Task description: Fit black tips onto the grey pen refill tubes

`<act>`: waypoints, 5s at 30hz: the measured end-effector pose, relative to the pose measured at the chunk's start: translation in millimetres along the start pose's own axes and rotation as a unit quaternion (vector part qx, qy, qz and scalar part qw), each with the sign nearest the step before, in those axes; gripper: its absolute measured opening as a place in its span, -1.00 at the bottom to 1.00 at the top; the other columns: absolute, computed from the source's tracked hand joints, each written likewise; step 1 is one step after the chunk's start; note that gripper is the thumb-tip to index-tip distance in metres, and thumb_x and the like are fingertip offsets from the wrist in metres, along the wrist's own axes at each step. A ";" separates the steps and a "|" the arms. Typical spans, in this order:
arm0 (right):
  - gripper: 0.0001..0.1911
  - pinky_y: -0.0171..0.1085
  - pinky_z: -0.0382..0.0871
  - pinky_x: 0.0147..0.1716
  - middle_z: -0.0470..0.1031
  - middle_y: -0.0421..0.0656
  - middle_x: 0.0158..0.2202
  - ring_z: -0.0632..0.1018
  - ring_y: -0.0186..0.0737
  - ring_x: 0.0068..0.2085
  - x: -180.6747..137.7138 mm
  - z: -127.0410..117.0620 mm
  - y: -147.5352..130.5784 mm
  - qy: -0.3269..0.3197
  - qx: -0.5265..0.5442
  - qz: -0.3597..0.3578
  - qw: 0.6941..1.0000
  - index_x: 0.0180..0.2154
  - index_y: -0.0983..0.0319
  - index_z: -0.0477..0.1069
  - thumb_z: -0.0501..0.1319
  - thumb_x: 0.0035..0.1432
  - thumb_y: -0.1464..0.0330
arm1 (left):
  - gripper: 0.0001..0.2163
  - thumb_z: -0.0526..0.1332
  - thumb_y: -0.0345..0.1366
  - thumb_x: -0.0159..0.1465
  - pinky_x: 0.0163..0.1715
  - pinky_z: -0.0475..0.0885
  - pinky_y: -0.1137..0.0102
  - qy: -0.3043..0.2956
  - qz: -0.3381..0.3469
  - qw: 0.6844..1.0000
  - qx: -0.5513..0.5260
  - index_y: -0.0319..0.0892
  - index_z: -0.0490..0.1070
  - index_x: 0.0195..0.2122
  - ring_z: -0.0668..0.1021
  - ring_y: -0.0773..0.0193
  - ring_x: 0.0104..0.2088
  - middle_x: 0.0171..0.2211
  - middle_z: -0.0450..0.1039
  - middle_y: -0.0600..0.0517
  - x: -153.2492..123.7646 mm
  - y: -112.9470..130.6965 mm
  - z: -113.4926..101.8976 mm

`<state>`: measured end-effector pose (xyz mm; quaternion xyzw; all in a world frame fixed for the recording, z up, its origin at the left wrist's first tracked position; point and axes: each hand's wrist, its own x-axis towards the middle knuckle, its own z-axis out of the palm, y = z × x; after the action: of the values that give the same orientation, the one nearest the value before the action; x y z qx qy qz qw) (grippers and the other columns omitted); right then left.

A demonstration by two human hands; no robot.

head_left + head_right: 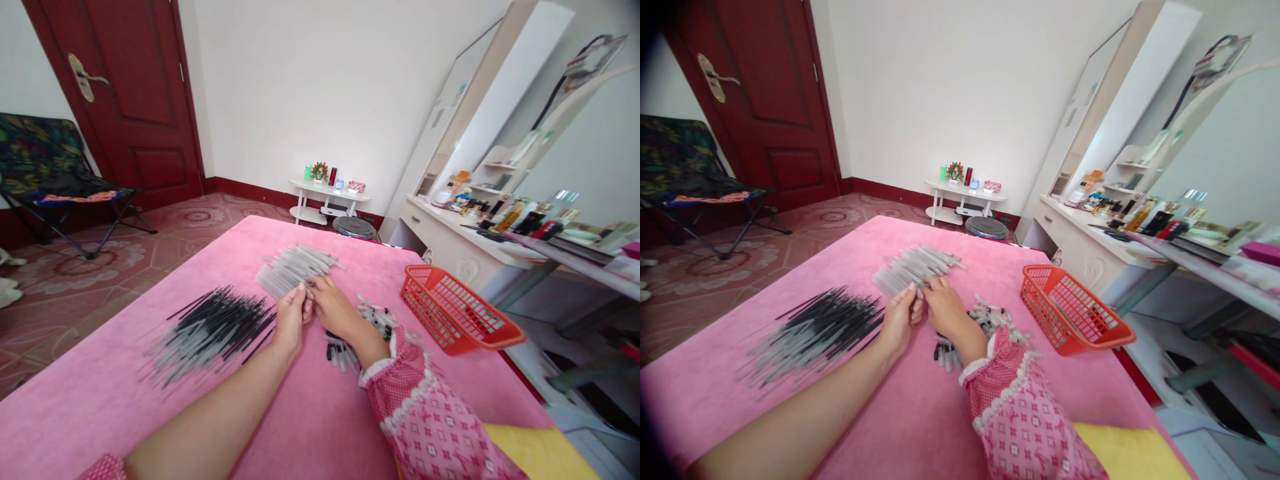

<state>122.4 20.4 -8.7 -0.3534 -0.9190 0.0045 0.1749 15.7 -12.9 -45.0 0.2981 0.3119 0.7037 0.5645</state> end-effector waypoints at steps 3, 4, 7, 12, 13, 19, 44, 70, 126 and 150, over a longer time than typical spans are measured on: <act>-0.70 -0.18 0.20 0.02 0.23 -0.04 0.10 0.22 -0.14 0.09 1.5 0.2 -1.9 0.005 -0.017 -0.003 1.000 -0.13 0.26 0.39 0.02 0.12 0.53 | -0.67 0.16 -0.02 0.16 -0.73 -0.09 0.56 0.001 -0.001 1.000 0.001 -0.23 0.27 -0.49 0.07 0.54 -0.75 -0.73 0.08 0.21 0.4 -0.5 1.3; -0.70 -0.17 0.19 0.03 0.23 -0.05 0.11 0.21 -0.14 0.10 2.1 0.7 -2.1 0.007 -0.019 -0.005 1.000 -0.13 0.26 0.39 0.02 0.13 0.53 | -0.67 0.15 -0.02 0.16 -0.73 -0.09 0.56 0.002 -0.001 1.000 0.002 -0.22 0.26 -0.49 0.08 0.53 -0.75 -0.73 0.08 0.21 0.4 -0.3 1.9; -0.67 -0.16 0.18 0.03 0.28 -0.06 0.08 0.22 -0.15 0.08 3.8 2.3 -1.2 0.012 -0.010 -0.008 1.000 -0.09 0.25 0.38 0.00 0.14 0.55 | -0.67 0.15 -0.03 0.17 -0.73 -0.08 0.56 0.006 -0.002 1.000 0.004 -0.23 0.27 -0.49 0.09 0.53 -0.74 -0.73 0.09 0.20 -0.4 1.0 3.4; -0.62 -0.19 0.21 -0.01 0.37 -0.06 -0.03 0.30 -0.19 0.00 4.1 -2.6 5.2 0.052 0.032 0.024 0.998 -0.06 0.27 0.36 0.05 0.07 0.57 | -0.67 0.17 -0.02 0.15 -0.72 0.00 0.56 0.017 -0.004 1.000 0.001 -0.24 0.29 -0.48 0.16 0.52 -0.72 -0.72 0.15 0.17 -2.7 3.2 4.1; -0.62 -0.18 0.22 -0.01 0.37 -0.06 -0.04 0.30 -0.18 0.00 3.4 -4.8 6.5 0.062 0.040 0.030 0.997 -0.07 0.27 0.36 0.07 0.05 0.57 | -0.67 0.17 -0.02 0.15 -0.71 0.02 0.56 0.021 -0.003 1.000 -0.002 -0.24 0.30 -0.47 0.17 0.51 -0.72 -0.71 0.16 0.17 -3.0 3.4 4.1; -0.62 -0.15 0.15 0.06 0.28 -0.08 0.07 0.23 -0.16 0.09 -0.8 -6.9 4.5 0.045 0.051 -0.019 0.998 -0.12 0.21 0.43 0.08 0.02 0.58 | -0.67 0.14 -0.02 0.17 -0.74 -0.06 0.56 0.052 0.012 0.998 -0.028 -0.22 0.25 -0.50 0.11 0.52 -0.75 -0.73 0.11 0.19 -2.4 2.7 4.3; -0.72 -0.31 0.29 -0.21 0.54 -0.17 -0.26 0.50 -0.23 -0.20 -2.7 -7.4 -1.2 0.096 0.075 0.130 0.984 -0.18 0.13 0.48 0.07 0.13 0.44 | -0.63 0.15 0.02 0.14 -0.73 0.01 0.56 0.042 0.003 0.999 0.020 -0.24 0.31 -0.48 0.18 0.51 -0.73 -0.72 0.17 0.16 -4.8 3.0 4.3; -0.72 -0.39 0.23 -0.31 0.40 -0.21 -0.21 0.41 -0.32 -0.24 -9.6 13.6 -85.3 -0.051 0.093 -0.161 0.981 -0.19 0.12 0.43 0.07 0.13 0.53 | -0.83 0.04 -0.34 0.26 -0.77 0.04 0.60 0.190 0.017 0.965 -0.181 -0.23 0.31 -0.44 0.14 0.55 -0.78 -0.69 0.16 0.18 46.7 102.9 -34.3; -0.80 -0.29 0.37 -0.30 0.56 -0.12 -0.34 0.53 -0.24 -0.33 -7.5 -35.2 20.9 0.081 0.250 0.167 0.950 -0.29 0.26 0.50 0.21 -0.04 0.42 | -0.89 0.09 -0.49 0.24 -0.48 0.50 0.57 0.119 -0.129 0.937 -0.303 -0.31 0.35 -0.41 0.57 0.37 -0.48 -0.49 0.51 -0.07 13.9 40.2 3.7; -0.75 -0.41 0.25 -0.37 0.55 -0.23 -0.33 0.51 -0.31 -0.31 -18.1 -21.1 21.6 -0.154 0.032 0.142 0.977 -0.33 0.15 0.52 0.20 -0.11 0.50 | -0.98 0.23 -0.49 0.13 -0.44 0.50 0.52 0.086 -0.071 0.978 -0.176 -0.32 0.39 -0.43 0.59 0.31 -0.45 -0.49 0.54 -0.06 14.2 29.7 -2.5</act>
<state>155.7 22.4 2.4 -0.4700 -0.8745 0.1125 0.0402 -6.8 -4.3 -22.5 0.1100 0.2506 0.7288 0.6276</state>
